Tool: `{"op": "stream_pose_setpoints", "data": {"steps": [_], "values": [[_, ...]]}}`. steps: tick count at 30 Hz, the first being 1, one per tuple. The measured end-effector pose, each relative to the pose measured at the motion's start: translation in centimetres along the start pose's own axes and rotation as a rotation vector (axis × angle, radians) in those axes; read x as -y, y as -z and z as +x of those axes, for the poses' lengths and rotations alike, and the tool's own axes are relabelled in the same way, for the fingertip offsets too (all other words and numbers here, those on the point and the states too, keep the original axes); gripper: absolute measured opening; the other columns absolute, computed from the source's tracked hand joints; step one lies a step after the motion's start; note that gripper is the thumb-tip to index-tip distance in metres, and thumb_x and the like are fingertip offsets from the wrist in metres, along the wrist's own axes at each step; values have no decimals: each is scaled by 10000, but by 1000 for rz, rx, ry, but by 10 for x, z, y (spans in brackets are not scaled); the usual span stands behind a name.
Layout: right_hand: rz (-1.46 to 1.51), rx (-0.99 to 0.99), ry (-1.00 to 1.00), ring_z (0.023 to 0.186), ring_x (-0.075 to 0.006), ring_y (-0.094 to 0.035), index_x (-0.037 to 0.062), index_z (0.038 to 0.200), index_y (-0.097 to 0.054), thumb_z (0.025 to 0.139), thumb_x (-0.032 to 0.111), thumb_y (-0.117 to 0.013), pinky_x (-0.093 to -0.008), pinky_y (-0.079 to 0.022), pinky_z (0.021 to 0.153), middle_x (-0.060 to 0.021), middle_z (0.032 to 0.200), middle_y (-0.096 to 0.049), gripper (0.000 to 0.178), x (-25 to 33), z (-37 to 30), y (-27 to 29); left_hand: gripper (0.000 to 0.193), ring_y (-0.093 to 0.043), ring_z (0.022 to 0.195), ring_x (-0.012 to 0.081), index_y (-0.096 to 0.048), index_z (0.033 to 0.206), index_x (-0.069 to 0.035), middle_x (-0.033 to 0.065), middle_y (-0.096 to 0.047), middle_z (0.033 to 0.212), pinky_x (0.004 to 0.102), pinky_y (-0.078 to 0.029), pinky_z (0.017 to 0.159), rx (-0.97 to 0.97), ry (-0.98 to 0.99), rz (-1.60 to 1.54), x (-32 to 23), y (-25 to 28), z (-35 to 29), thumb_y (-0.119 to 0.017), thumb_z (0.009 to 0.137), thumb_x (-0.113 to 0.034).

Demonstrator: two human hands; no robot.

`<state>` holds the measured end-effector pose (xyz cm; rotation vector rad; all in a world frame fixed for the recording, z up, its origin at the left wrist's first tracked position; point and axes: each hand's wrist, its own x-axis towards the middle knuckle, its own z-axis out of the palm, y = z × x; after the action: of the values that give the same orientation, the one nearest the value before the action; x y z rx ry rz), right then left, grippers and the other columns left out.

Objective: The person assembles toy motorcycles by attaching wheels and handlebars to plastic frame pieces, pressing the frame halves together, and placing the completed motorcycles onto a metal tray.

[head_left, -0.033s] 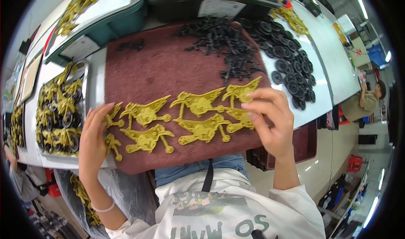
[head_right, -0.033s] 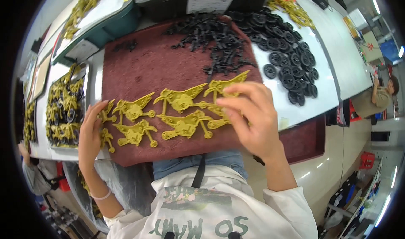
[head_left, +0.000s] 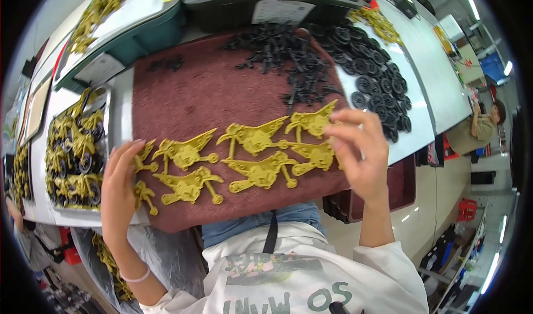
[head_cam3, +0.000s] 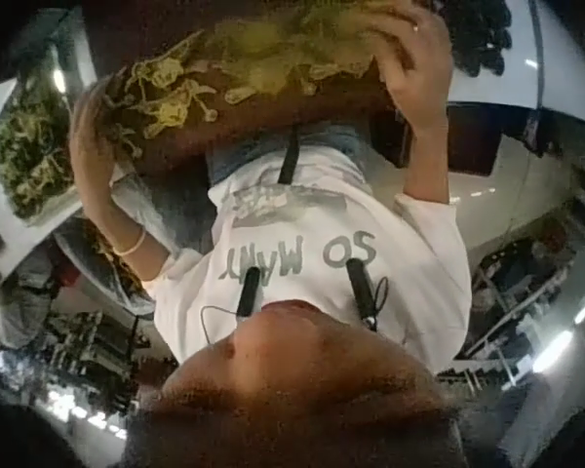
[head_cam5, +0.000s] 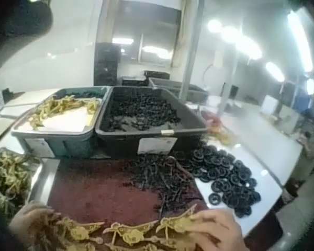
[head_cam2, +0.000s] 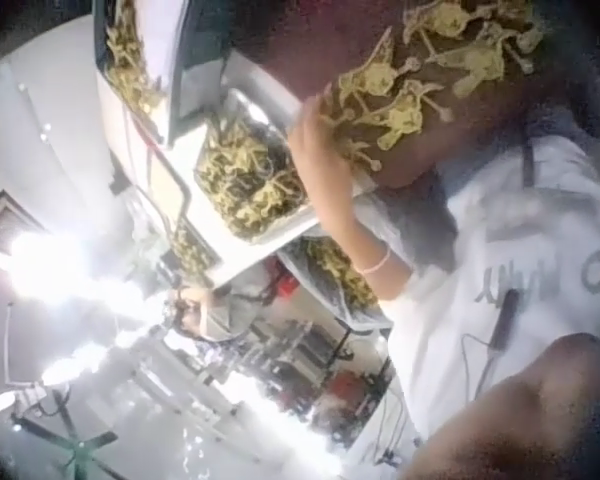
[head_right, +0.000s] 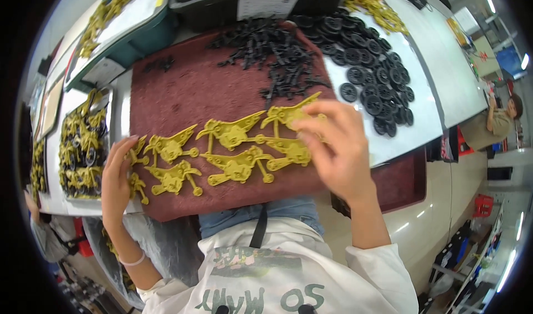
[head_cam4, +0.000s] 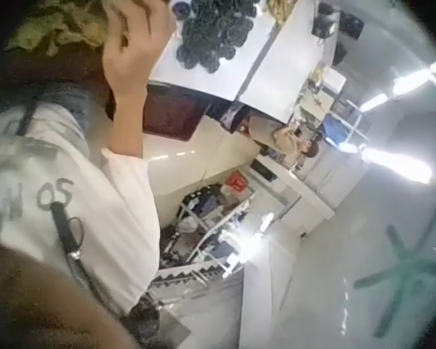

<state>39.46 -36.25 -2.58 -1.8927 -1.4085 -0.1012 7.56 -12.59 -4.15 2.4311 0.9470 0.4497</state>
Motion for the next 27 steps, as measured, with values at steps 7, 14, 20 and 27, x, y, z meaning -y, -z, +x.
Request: {"op": "stream_pose_setpoints", "data": {"steps": [7,14,20,27], "values": [[-441,23,-264,1255,-329,-504,158,1296,-621,851,74,-660,-411,-386,1068,-126,1354,-557,455,-94,5,53,386,-573,1197,320,-609,1210,-15,136,-583,1301,395,-466,967,-248,-36,333,-25,5,17,-456,885,126],[-371,-60,-242,1124,-292,-568,108,1174,-674,826,115,-714,-390,-441,981,-77,1211,-613,351,-118,2,43,224,-610,1035,359,-629,1106,7,169,-634,1107,381,-475,925,88,-627,-271,-170,-54,148,-547,898,-3],[-409,-83,-91,1005,-259,-566,95,1082,-708,768,91,-740,-384,-461,885,-59,1073,-589,316,-119,11,45,396,-534,1195,338,-573,1302,-100,133,-565,1281,397,-453,1007,-45,-808,-96,-222,-184,259,-622,910,-87],[-421,-100,-99,1043,-253,-564,87,1065,-720,767,95,-746,-378,-472,889,-50,1130,-594,299,-121,-2,61,353,-550,1090,338,-605,1230,-106,128,-603,1112,421,-463,960,39,-742,171,-250,-220,271,-664,884,-146]]}}
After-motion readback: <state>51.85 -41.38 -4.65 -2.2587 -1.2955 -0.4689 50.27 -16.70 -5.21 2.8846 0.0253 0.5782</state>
